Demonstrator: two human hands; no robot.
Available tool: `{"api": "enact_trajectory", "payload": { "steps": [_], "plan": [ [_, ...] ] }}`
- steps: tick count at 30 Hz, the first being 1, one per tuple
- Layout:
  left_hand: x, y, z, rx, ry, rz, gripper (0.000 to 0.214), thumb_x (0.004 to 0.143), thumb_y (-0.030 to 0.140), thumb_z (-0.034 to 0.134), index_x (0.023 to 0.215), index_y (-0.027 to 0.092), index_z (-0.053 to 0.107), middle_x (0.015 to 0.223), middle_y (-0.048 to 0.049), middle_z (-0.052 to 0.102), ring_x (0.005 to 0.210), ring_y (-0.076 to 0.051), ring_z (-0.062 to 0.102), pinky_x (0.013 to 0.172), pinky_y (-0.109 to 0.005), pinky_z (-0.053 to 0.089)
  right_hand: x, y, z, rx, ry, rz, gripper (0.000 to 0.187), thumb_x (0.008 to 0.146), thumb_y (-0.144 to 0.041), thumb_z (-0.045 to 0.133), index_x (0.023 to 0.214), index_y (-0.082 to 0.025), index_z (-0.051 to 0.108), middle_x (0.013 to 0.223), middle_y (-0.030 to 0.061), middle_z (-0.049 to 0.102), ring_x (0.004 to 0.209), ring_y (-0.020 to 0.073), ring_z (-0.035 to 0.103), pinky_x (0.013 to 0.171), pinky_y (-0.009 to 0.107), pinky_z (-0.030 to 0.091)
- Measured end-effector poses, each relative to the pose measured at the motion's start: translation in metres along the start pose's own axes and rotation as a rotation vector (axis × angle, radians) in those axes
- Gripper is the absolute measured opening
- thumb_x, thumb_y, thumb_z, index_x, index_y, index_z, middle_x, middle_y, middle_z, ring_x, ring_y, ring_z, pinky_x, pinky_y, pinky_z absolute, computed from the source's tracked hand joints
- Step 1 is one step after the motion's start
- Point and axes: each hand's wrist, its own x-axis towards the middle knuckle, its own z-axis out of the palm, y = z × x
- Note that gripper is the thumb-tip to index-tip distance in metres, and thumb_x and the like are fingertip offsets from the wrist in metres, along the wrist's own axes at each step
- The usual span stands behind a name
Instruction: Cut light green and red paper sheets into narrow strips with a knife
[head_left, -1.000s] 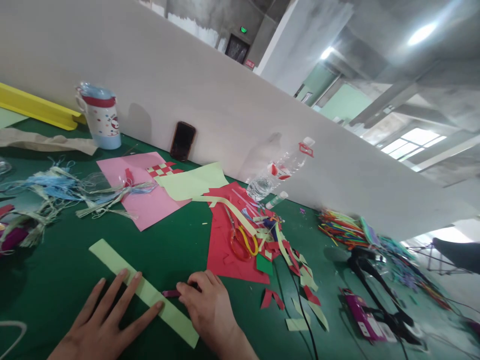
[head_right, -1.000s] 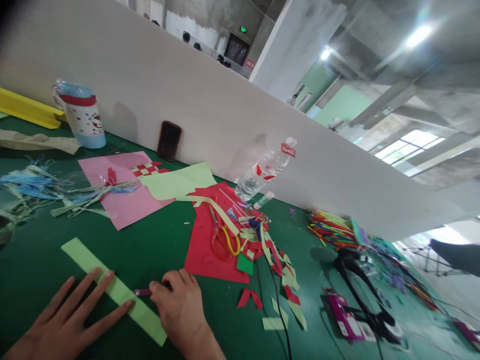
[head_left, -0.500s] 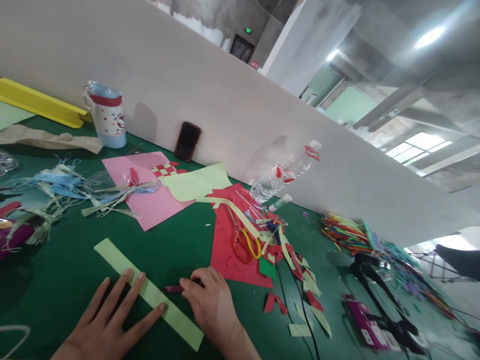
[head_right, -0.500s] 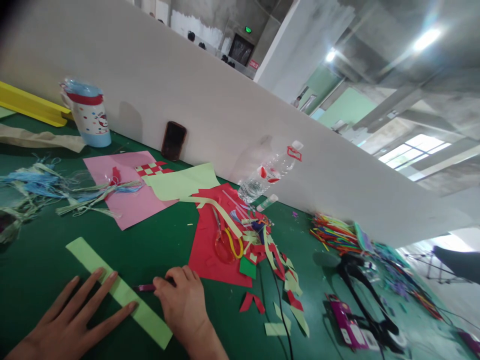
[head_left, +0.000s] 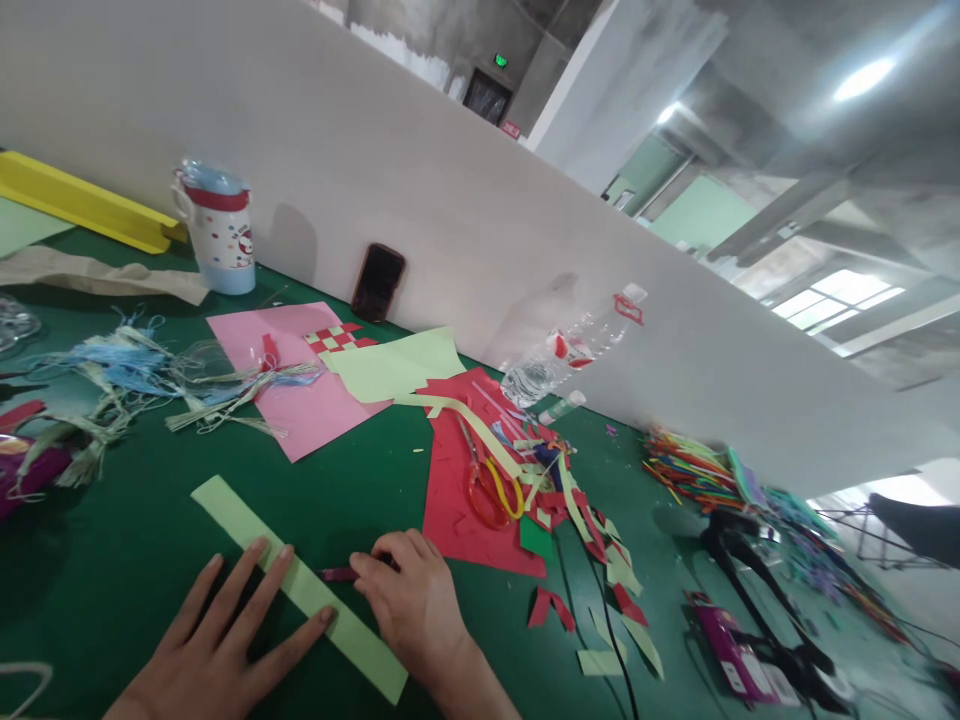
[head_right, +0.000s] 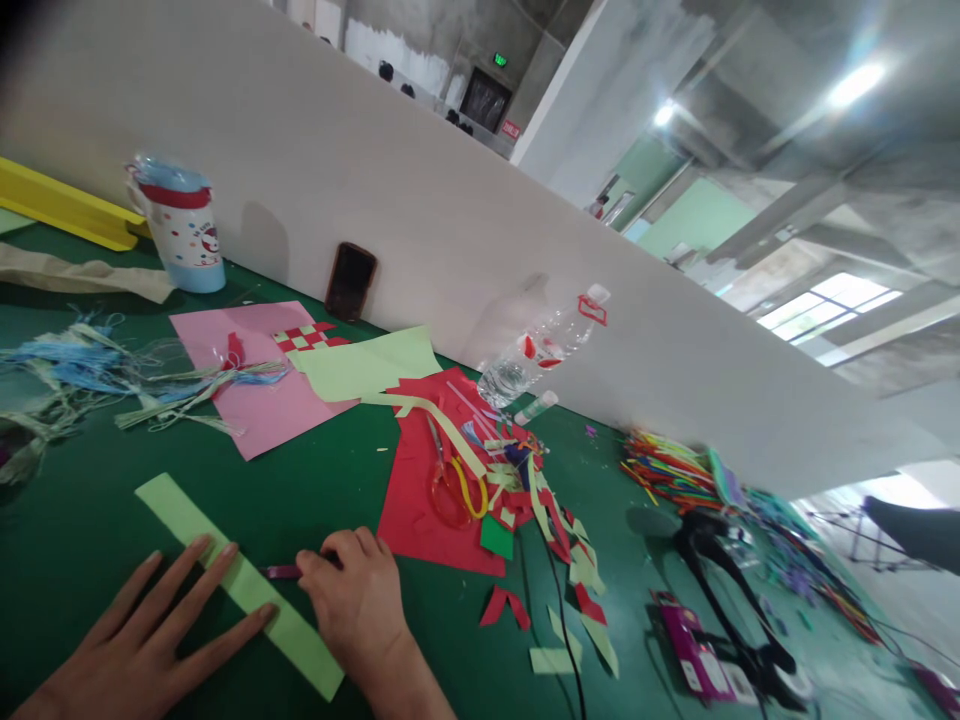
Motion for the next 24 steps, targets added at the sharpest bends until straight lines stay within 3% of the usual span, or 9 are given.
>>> {"api": "enact_trajectory", "payload": {
  "steps": [8, 14, 17, 21, 24],
  "plan": [
    [0.010, 0.001, -0.012, 0.009, 0.158, 0.061, 0.093, 0.075, 0.099, 0.054, 0.157, 0.059, 0.042, 0.169, -0.0063, 0.055, 0.166, -0.044, 0.024, 0.131, -0.064, 0.008, 0.009, -0.006, 0.004, -0.017, 0.025, 0.018, 0.021, 0.101, -0.030, 0.079, 0.121, -0.033, 0.077, 0.100, 0.0018, 0.073, 0.085, 0.0211, 0.063, 0.071, 0.032, 0.051],
    [0.013, 0.010, -0.020, -0.005, 0.161, 0.042, 0.084, 0.077, 0.098, 0.053, 0.154, 0.065, 0.042, 0.159, -0.0034, 0.066, 0.151, -0.042, 0.050, 0.130, -0.065, 0.007, 0.002, -0.006, -0.002, 0.014, 0.018, 0.012, 0.021, 0.100, -0.029, 0.078, 0.121, -0.032, 0.077, 0.103, 0.0021, 0.074, 0.087, 0.0212, 0.064, 0.073, 0.032, 0.051],
    [0.015, 0.011, -0.026, -0.020, 0.174, 0.030, 0.085, 0.082, 0.094, 0.053, 0.159, 0.060, 0.039, 0.155, -0.0018, 0.069, 0.148, -0.034, 0.053, 0.134, -0.057, 0.004, -0.005, -0.006, -0.005, 0.027, -0.010, 0.013, 0.019, 0.101, -0.026, 0.077, 0.119, -0.030, 0.077, 0.104, 0.0021, 0.073, 0.087, 0.0203, 0.064, 0.075, 0.032, 0.051],
    [0.014, 0.000, -0.029, 0.011, 0.210, 0.108, 0.096, 0.082, 0.092, 0.056, 0.165, 0.045, 0.040, 0.159, -0.0090, 0.065, 0.153, -0.031, 0.048, 0.136, -0.051, 0.004, -0.011, -0.005, -0.007, 0.021, -0.007, 0.018, 0.021, 0.100, -0.024, 0.077, 0.120, -0.030, 0.076, 0.105, 0.0018, 0.073, 0.088, 0.0207, 0.064, 0.075, 0.032, 0.050],
    [0.012, -0.008, -0.025, 0.022, 0.186, 0.077, 0.099, 0.076, 0.097, 0.057, 0.162, 0.050, 0.042, 0.168, -0.0094, 0.056, 0.160, -0.037, 0.038, 0.134, -0.057, 0.008, -0.012, -0.005, -0.007, 0.022, -0.012, 0.020, 0.020, 0.101, -0.026, 0.078, 0.120, -0.030, 0.076, 0.106, 0.0018, 0.073, 0.088, 0.0210, 0.063, 0.075, 0.032, 0.050]
  ]
}}
